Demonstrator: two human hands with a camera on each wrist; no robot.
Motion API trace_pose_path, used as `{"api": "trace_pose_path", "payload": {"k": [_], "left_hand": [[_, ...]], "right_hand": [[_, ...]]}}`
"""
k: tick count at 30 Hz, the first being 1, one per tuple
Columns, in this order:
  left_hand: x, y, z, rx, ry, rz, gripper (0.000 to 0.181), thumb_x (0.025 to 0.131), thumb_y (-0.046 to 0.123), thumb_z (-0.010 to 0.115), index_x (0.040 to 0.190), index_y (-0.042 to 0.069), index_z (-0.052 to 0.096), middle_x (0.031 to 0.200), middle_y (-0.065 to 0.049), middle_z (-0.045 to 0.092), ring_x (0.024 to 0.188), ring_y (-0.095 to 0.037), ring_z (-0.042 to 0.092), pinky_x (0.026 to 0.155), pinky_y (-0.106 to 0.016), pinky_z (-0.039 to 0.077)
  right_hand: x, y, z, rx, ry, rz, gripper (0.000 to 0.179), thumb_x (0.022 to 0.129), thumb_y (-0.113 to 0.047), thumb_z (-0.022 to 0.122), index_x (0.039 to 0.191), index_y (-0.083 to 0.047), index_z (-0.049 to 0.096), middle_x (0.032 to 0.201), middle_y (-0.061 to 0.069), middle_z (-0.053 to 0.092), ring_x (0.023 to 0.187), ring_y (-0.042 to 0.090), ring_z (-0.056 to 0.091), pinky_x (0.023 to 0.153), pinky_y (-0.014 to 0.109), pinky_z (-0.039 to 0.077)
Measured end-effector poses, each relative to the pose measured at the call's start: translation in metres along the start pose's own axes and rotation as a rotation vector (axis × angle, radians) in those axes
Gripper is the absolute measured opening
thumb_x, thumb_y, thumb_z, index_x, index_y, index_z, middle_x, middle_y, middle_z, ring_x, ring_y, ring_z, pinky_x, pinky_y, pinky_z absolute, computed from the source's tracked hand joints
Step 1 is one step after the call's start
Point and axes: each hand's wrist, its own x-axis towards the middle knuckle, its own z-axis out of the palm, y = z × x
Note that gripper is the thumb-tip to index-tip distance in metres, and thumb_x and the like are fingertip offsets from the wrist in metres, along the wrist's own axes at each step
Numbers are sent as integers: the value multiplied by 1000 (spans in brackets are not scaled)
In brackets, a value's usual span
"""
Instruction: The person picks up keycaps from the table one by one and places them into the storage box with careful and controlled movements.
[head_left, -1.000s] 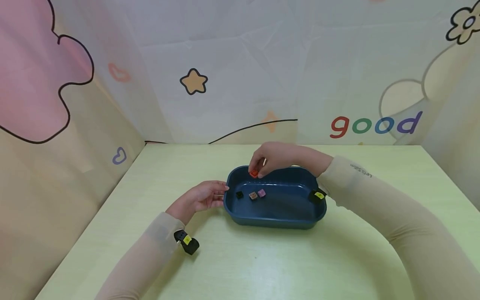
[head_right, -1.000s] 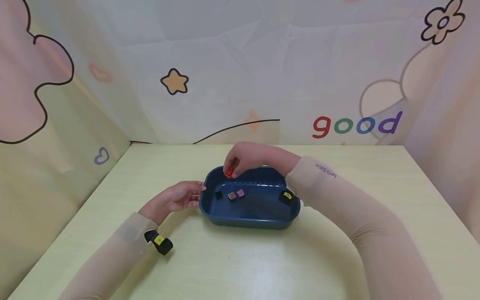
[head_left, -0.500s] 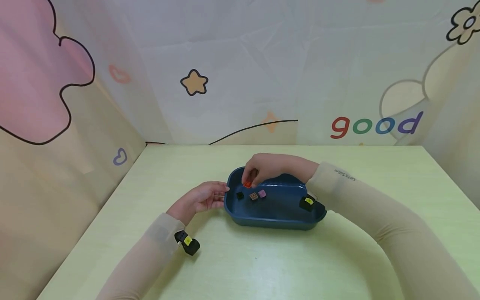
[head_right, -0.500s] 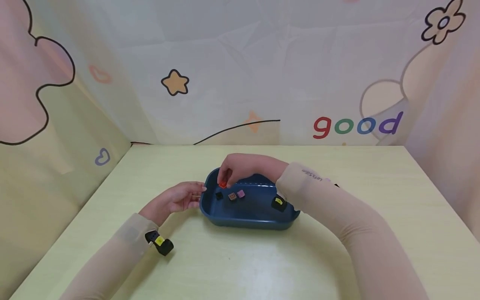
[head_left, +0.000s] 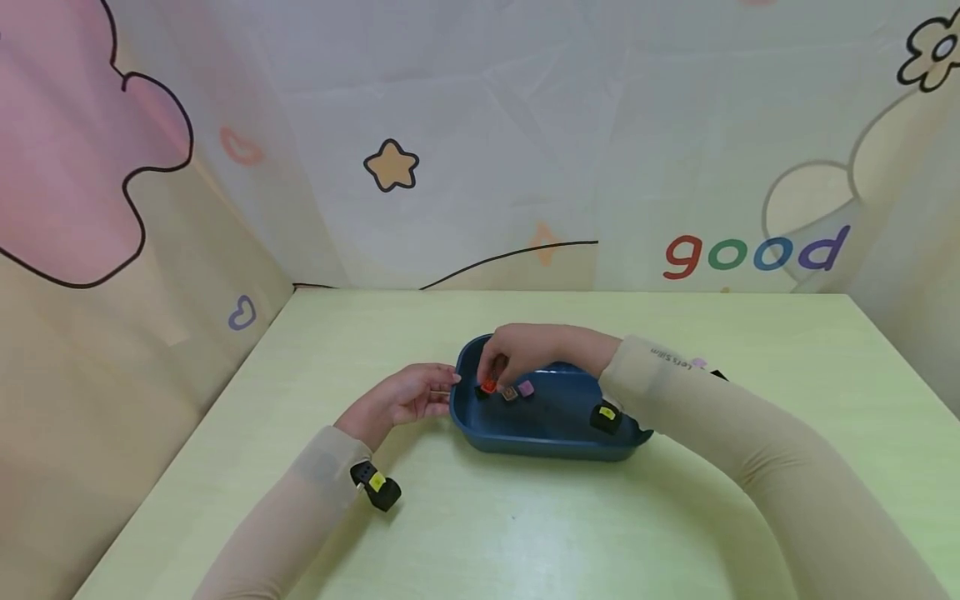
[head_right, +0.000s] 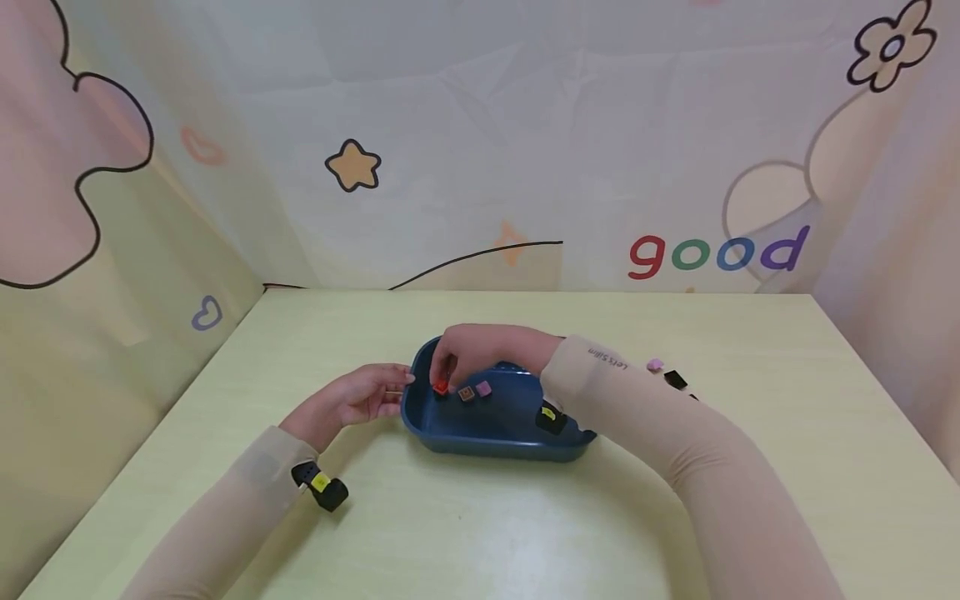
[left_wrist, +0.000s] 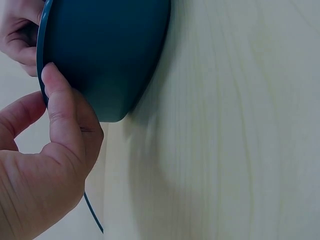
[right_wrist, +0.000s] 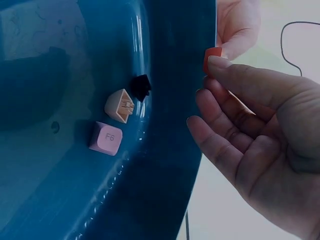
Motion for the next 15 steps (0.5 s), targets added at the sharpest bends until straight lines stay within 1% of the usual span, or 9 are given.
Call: {"api": "trace_pose_path", "payload": {"k": [7, 13, 15], "left_hand": [[-1, 0, 0, -2, 8, 1, 11, 106, 11, 47, 114, 8, 55, 82, 4, 66, 71, -8, 63, 63, -16, 60], [0, 0, 0, -4, 9, 3, 9, 106, 11, 46, 111, 10, 54, 80, 6, 66, 70, -7, 64, 62, -16, 59], [0, -1, 0, -7, 9, 3, 9, 106, 11, 46, 110, 10, 54, 80, 6, 66, 70, -7, 64, 61, -16, 59]], "right_hand": [[5, 1, 6, 4, -13, 34, 25, 94, -4, 70, 119, -3, 72, 115, 12, 75, 98, 13, 68, 93, 28, 60], [12, 5, 11, 28, -50, 48, 25, 94, -4, 69, 118, -3, 72, 109, 11, 74, 85, 7, 66, 84, 22, 59], [14, 6, 12, 28, -59, 50, 25, 94, -4, 69, 118, -4, 72, 107, 10, 74, 82, 7, 66, 82, 22, 59]]}}
